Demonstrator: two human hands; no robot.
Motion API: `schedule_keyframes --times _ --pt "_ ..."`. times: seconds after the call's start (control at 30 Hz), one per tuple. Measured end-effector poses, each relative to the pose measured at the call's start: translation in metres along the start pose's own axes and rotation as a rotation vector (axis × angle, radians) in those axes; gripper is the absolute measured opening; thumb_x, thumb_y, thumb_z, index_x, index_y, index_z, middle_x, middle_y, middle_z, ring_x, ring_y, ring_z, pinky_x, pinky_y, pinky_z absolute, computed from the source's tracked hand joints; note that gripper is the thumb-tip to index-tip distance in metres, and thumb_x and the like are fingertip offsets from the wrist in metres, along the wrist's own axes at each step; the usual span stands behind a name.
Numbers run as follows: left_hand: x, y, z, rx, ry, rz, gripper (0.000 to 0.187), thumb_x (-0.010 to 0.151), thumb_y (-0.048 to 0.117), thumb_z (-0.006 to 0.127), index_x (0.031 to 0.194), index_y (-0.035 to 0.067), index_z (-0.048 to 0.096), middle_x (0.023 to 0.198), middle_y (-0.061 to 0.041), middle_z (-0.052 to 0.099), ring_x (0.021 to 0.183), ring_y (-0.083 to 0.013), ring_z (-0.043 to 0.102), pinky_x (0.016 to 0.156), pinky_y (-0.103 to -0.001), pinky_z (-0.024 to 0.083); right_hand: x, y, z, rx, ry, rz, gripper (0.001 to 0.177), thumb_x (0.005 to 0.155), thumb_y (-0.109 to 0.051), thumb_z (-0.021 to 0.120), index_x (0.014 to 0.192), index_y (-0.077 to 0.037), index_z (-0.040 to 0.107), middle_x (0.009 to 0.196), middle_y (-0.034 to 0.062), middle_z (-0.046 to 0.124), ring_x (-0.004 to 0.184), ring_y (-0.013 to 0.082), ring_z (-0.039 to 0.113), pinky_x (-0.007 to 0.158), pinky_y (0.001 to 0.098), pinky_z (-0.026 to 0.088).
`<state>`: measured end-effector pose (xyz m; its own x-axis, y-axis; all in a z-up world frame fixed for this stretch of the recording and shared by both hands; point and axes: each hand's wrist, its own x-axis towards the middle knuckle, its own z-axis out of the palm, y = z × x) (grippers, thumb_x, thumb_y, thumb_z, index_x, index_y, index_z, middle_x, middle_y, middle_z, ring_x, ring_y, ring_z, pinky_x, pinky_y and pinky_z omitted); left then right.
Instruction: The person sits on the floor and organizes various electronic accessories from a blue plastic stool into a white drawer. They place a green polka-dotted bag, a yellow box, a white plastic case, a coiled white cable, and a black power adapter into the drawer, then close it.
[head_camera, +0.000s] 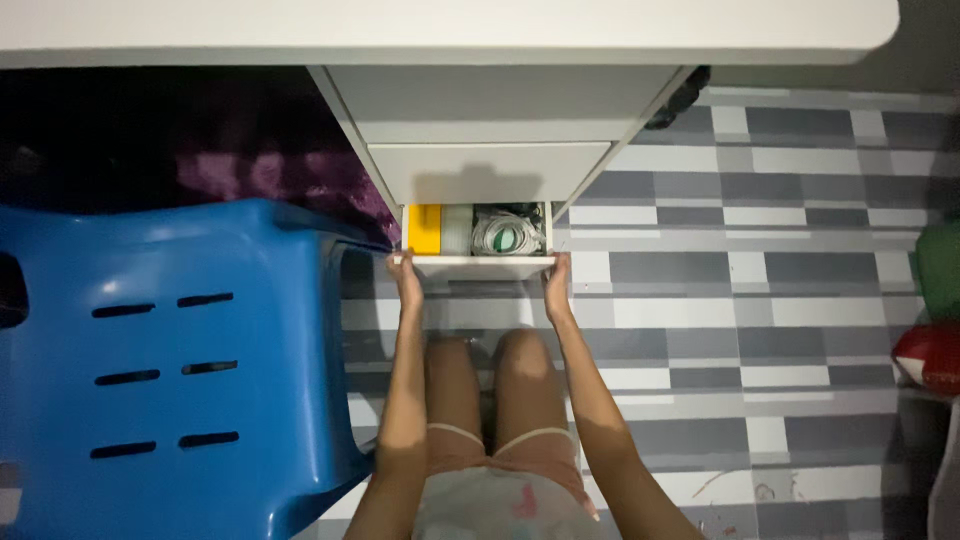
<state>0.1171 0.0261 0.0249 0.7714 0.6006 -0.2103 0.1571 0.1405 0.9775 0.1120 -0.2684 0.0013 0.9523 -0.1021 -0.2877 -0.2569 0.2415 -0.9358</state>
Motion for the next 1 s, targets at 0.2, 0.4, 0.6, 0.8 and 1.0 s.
schedule_keyframes --times 0.2,0.4,0.6,0.8,1.0 --pt "0.036 0.022 0.039 -0.262 0.106 0.051 0.095 0.097 0.065 0.053 0.158 0.005 0.013 0.164 -0.022 0.018 0.151 -0.0321 0.024 0.125 -0.048 0.018 0.049 -0.009 0.028 0.297 0.128 -0.062 0.083 0.105 -0.058 0.044 0.161 -0.012 0.005 0.149 0.0181 0.030 0.151 0.0523 0.015 0.123 0.0598 0.008" --pt "0.056 0.009 0.058 -0.451 0.036 -0.014 0.091 0.100 0.066 0.032 0.163 0.021 -0.015 0.172 -0.007 -0.020 0.158 -0.0266 -0.011 0.125 -0.047 -0.002 0.070 -0.017 0.045 0.351 0.116 -0.109 0.101 0.102 -0.067 0.043 0.165 -0.017 -0.018 0.172 0.0144 -0.008 0.160 0.0306 -0.001 0.128 0.0485 0.000" --pt "0.073 0.010 0.064 -0.593 -0.084 0.040 0.080 0.105 0.052 0.032 0.164 0.024 -0.015 0.171 -0.006 -0.026 0.159 -0.0285 -0.018 0.125 -0.050 -0.007 0.099 -0.021 0.055 0.528 0.068 -0.212 0.095 0.105 -0.062 0.044 0.167 -0.008 -0.005 0.176 0.0177 -0.001 0.161 0.0333 0.005 0.128 0.0469 0.002" --pt "0.073 0.010 0.077 -0.515 -0.051 0.146 0.084 0.107 0.050 0.036 0.161 0.026 -0.024 0.168 -0.011 -0.033 0.157 -0.0309 -0.021 0.126 -0.051 -0.010 0.106 -0.010 0.062 0.418 0.196 -0.163 0.090 0.104 -0.053 0.041 0.164 -0.018 -0.017 0.172 0.0137 -0.008 0.158 0.0300 0.001 0.128 0.0454 0.000" --pt "0.077 0.033 0.094 -0.184 0.227 0.203 0.089 0.107 0.057 0.035 0.162 0.017 -0.021 0.169 -0.016 -0.031 0.158 -0.0335 -0.025 0.126 -0.056 -0.015 0.124 -0.014 0.081 0.488 0.324 -0.288 0.091 0.104 -0.055 0.043 0.159 -0.017 -0.019 0.173 0.0162 -0.011 0.160 0.0365 0.001 0.127 0.0494 0.004"
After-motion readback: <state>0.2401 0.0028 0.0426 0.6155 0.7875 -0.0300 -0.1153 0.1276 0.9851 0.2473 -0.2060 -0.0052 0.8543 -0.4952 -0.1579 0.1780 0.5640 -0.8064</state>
